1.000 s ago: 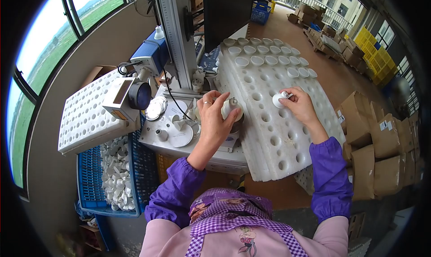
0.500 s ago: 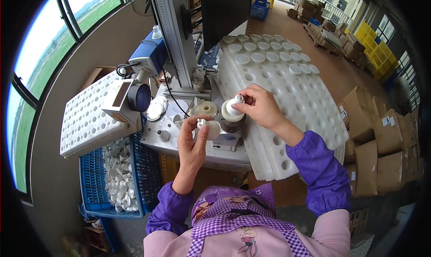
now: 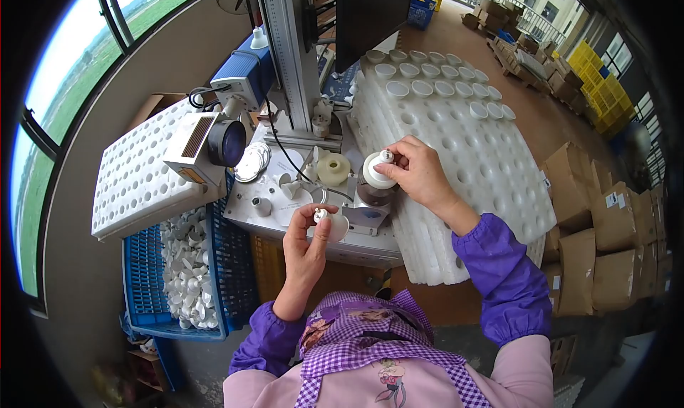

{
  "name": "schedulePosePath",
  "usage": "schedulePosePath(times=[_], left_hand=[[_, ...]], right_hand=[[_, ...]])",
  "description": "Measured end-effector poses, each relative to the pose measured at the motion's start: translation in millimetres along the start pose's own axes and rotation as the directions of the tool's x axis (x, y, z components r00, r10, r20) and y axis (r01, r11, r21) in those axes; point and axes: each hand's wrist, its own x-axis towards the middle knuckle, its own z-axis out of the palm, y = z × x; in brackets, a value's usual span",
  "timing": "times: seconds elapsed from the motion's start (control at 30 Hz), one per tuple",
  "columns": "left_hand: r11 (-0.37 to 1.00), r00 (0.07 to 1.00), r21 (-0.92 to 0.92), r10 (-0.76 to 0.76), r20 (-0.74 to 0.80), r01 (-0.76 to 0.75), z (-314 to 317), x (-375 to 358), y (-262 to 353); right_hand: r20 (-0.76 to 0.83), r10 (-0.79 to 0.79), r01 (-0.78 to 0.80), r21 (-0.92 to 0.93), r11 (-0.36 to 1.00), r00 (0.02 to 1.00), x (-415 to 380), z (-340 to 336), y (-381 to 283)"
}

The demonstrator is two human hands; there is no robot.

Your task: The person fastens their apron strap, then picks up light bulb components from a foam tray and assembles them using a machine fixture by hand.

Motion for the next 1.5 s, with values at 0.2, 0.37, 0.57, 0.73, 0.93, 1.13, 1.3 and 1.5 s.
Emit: schedulePosePath(times=[0.2, 0.37, 0.57, 0.73, 0.93, 1.13, 1.3, 1.5], left_hand=[[1.0, 0.998, 0.013, -0.016, 0.06, 0.015, -1.9, -3.3, -0.2], [0.999, 0.996, 0.032, -0.02, 0.088, 0.017, -8.0, -4.8, -0.2], [0.996, 0.99, -0.014, -0.088, 0.108, 0.09, -5.6, -8.2, 3.8], [0.995, 0.977, 0.011, -0.104, 0.184, 0.104, -9.5, -16.1, -3.5], [0.959, 0.962, -0.158, -0.204, 0.182, 0.233, 1.2, -22.4, 6.3], [0.931, 0.948, -0.216, -0.255, 0.191, 0.294, 11.4, -24.1, 5.3], [0.925, 0.927, -0.149, -0.318, 0.198, 0.349, 8.5, -25.1, -0.9], [0.905, 0.897, -0.168, -0.334, 0.289, 0.392, 15.0, -20.4, 5.5]], right_hand=[[-0.029, 0.003, -0.003, 0.021, 1.0, 1.0, -3.2, 5.1, 4.2], [-0.042, 0.001, 0.0, 0.031, 1.0, 0.999, -6.6, 5.1, 3.7], [-0.046, 0.102, -0.101, 0.032, 0.994, 0.994, -4.1, -45.3, 2.2], [-0.185, -0.055, -0.055, -0.542, 0.838, 0.981, 21.7, -112.1, 72.3], [0.088, -0.107, 0.125, -0.903, 0.412, 0.99, 45.4, -139.8, 131.8], [0.198, -0.037, 0.2, -0.935, 0.294, 0.98, 61.3, -144.3, 142.6], [-0.055, -0.022, -0.034, -0.838, 0.544, 0.998, 50.4, -149.8, 99.0], [-0.198, 0.038, -0.074, -0.18, 0.981, 0.98, 24.6, -126.8, 102.2]])
